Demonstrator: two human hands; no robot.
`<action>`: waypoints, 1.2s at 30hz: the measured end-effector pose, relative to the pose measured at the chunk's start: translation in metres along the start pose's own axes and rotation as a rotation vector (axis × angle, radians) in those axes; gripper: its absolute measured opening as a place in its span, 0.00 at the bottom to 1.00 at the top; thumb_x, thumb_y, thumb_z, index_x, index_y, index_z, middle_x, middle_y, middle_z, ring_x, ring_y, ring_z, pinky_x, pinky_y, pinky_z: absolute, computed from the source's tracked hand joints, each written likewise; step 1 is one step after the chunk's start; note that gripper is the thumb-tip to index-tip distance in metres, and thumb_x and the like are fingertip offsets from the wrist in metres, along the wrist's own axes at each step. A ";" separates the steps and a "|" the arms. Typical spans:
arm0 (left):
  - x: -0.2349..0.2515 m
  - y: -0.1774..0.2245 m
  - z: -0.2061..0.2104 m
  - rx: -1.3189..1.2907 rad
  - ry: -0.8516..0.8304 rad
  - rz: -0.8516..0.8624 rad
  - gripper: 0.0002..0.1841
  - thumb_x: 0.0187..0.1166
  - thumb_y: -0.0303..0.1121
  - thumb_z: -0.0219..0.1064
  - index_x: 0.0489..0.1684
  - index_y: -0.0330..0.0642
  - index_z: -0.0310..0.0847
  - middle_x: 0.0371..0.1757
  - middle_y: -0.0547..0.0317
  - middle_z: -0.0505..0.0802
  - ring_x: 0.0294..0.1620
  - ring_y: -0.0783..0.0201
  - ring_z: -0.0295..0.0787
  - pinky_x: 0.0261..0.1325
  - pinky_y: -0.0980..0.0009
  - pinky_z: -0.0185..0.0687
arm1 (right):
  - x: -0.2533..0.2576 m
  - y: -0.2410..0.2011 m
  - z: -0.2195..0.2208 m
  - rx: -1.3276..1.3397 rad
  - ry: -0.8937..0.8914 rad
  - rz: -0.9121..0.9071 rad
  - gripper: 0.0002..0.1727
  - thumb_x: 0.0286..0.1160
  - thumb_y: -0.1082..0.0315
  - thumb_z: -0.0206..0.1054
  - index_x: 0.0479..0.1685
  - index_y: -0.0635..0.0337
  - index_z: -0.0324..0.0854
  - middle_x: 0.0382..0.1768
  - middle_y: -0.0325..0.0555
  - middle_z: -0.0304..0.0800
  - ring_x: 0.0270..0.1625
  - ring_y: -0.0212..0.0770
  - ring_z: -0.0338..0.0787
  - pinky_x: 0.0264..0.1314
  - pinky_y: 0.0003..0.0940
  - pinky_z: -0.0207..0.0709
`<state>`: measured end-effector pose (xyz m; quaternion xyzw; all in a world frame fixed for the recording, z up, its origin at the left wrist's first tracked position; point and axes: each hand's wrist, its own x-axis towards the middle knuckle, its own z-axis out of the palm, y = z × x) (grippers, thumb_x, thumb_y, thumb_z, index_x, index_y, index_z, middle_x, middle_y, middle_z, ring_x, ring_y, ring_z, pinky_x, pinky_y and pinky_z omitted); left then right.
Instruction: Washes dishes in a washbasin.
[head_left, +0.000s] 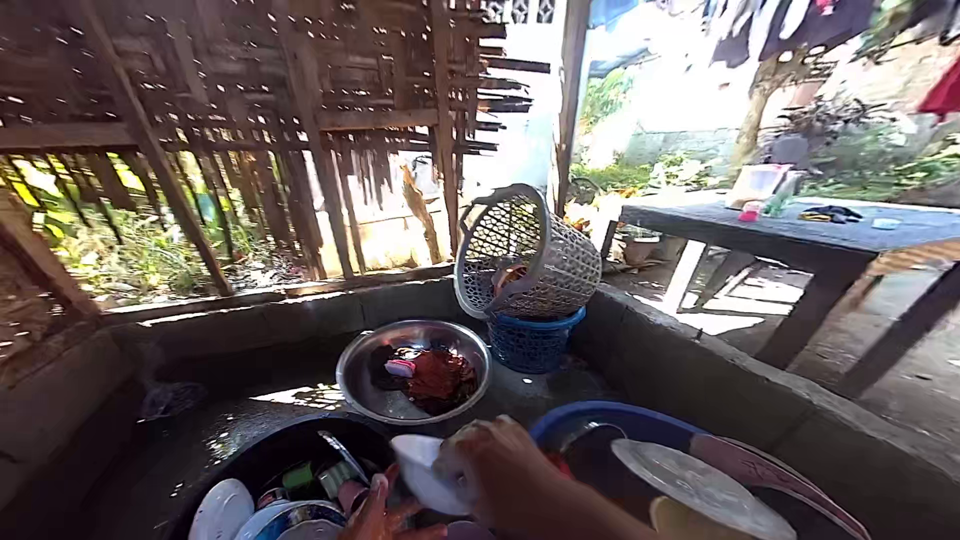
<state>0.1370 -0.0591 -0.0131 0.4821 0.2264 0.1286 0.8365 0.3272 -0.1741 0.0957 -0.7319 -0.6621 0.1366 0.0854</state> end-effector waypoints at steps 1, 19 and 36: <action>-0.009 0.008 0.003 -0.015 0.086 0.008 0.38 0.90 0.61 0.36 0.94 0.50 0.35 0.75 0.37 0.80 0.64 0.38 0.88 0.58 0.39 0.87 | 0.010 -0.026 0.013 -0.012 -0.002 -0.093 0.14 0.72 0.64 0.71 0.54 0.58 0.89 0.55 0.61 0.91 0.63 0.66 0.86 0.67 0.72 0.69; -0.070 -0.025 -0.060 -0.117 0.788 0.308 0.36 0.95 0.54 0.29 0.90 0.35 0.52 0.74 0.34 0.81 0.67 0.45 0.85 0.62 0.46 0.85 | 0.102 -0.135 0.135 0.519 0.213 -0.139 0.27 0.74 0.75 0.67 0.76 0.63 0.80 0.68 0.64 0.86 0.71 0.58 0.86 0.79 0.50 0.73; -0.080 -0.019 -0.036 0.195 0.798 0.424 0.31 0.95 0.39 0.38 0.89 0.23 0.48 0.85 0.29 0.68 0.86 0.52 0.66 0.88 0.60 0.60 | 0.102 -0.118 0.135 0.468 0.299 -0.246 0.25 0.65 0.75 0.71 0.66 0.71 0.83 0.55 0.62 0.92 0.59 0.56 0.92 0.69 0.53 0.80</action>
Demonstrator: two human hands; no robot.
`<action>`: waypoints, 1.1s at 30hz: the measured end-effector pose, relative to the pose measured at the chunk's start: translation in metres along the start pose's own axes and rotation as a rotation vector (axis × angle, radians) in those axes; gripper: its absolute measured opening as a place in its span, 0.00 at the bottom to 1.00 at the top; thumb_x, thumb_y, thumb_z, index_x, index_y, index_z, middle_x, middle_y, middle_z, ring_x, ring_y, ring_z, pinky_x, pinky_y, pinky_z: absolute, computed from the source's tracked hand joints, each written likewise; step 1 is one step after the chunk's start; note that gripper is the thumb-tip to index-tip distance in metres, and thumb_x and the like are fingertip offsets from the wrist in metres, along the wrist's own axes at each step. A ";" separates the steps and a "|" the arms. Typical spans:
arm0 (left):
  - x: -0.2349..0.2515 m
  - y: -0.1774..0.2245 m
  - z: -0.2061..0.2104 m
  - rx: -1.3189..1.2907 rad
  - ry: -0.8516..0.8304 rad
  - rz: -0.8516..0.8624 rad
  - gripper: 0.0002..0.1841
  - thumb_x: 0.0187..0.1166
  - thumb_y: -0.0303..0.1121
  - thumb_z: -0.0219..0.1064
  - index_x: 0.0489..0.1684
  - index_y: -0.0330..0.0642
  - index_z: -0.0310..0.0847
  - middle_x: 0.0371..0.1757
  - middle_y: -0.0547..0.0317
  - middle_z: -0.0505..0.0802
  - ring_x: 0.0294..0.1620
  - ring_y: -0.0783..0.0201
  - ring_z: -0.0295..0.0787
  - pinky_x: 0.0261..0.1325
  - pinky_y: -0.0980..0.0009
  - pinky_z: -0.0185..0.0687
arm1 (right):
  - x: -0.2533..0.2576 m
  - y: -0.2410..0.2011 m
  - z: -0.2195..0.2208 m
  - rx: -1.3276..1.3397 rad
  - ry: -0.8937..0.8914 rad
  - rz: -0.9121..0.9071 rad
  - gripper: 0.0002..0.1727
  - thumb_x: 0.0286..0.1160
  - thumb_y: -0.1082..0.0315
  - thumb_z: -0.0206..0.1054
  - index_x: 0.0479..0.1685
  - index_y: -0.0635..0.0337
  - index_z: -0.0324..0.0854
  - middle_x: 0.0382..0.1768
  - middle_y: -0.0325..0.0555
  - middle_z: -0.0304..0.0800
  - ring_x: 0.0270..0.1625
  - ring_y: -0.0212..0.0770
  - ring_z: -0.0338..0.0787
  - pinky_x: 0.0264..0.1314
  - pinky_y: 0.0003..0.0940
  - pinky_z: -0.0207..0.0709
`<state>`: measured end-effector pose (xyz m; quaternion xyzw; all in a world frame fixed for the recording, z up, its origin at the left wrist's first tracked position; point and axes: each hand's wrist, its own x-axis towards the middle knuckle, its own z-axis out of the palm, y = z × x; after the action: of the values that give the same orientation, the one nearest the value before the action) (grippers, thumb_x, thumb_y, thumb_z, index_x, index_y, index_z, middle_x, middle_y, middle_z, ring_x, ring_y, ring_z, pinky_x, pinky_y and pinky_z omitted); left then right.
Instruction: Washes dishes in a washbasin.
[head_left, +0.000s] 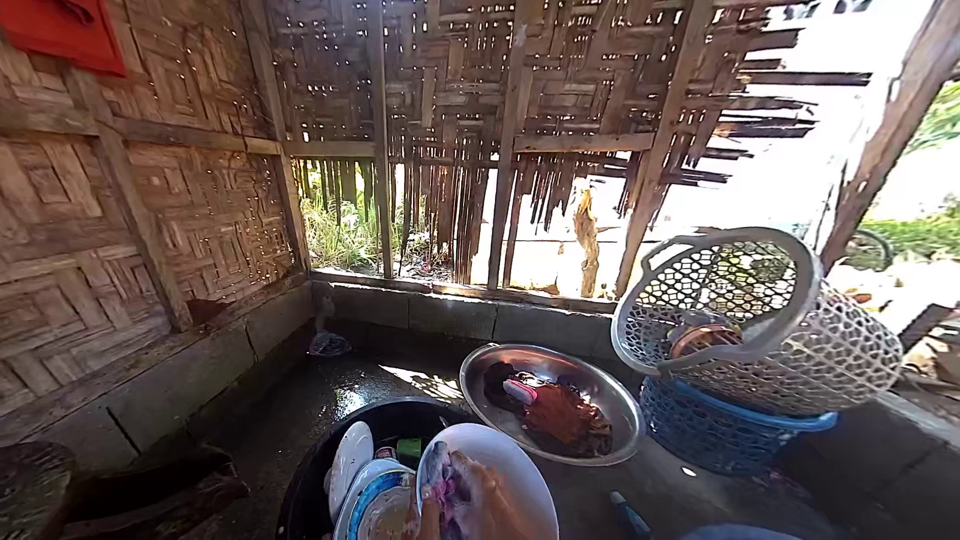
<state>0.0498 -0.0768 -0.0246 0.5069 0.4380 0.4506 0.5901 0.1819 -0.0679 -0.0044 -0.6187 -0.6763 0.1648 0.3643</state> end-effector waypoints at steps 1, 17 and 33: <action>-0.001 -0.002 0.001 0.014 0.003 0.014 0.31 0.95 0.40 0.38 0.89 0.24 0.48 0.85 0.30 0.67 0.87 0.53 0.66 0.88 0.60 0.60 | 0.002 0.006 0.000 -0.063 0.053 0.015 0.25 0.67 0.74 0.71 0.67 0.70 0.83 0.58 0.63 0.91 0.62 0.57 0.91 0.70 0.53 0.80; 0.037 0.044 -0.031 0.343 0.072 0.228 0.31 0.94 0.44 0.40 0.88 0.30 0.58 0.82 0.34 0.74 0.84 0.49 0.71 0.87 0.52 0.61 | -0.018 -0.034 0.037 0.531 -0.089 -0.126 0.52 0.78 0.43 0.65 0.87 0.81 0.53 0.88 0.77 0.54 0.91 0.60 0.59 0.93 0.48 0.53; 0.069 0.047 -0.130 0.814 0.299 -0.007 0.29 0.96 0.44 0.39 0.87 0.35 0.63 0.83 0.37 0.75 0.86 0.44 0.68 0.88 0.50 0.57 | 0.006 0.161 0.118 -0.208 -0.791 0.310 0.22 0.80 0.63 0.65 0.58 0.77 0.83 0.58 0.75 0.87 0.64 0.72 0.85 0.72 0.69 0.71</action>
<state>-0.0661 0.0211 0.0042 0.6260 0.6624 0.3077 0.2734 0.2154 -0.0061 -0.1916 -0.6356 -0.6758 0.3729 -0.0159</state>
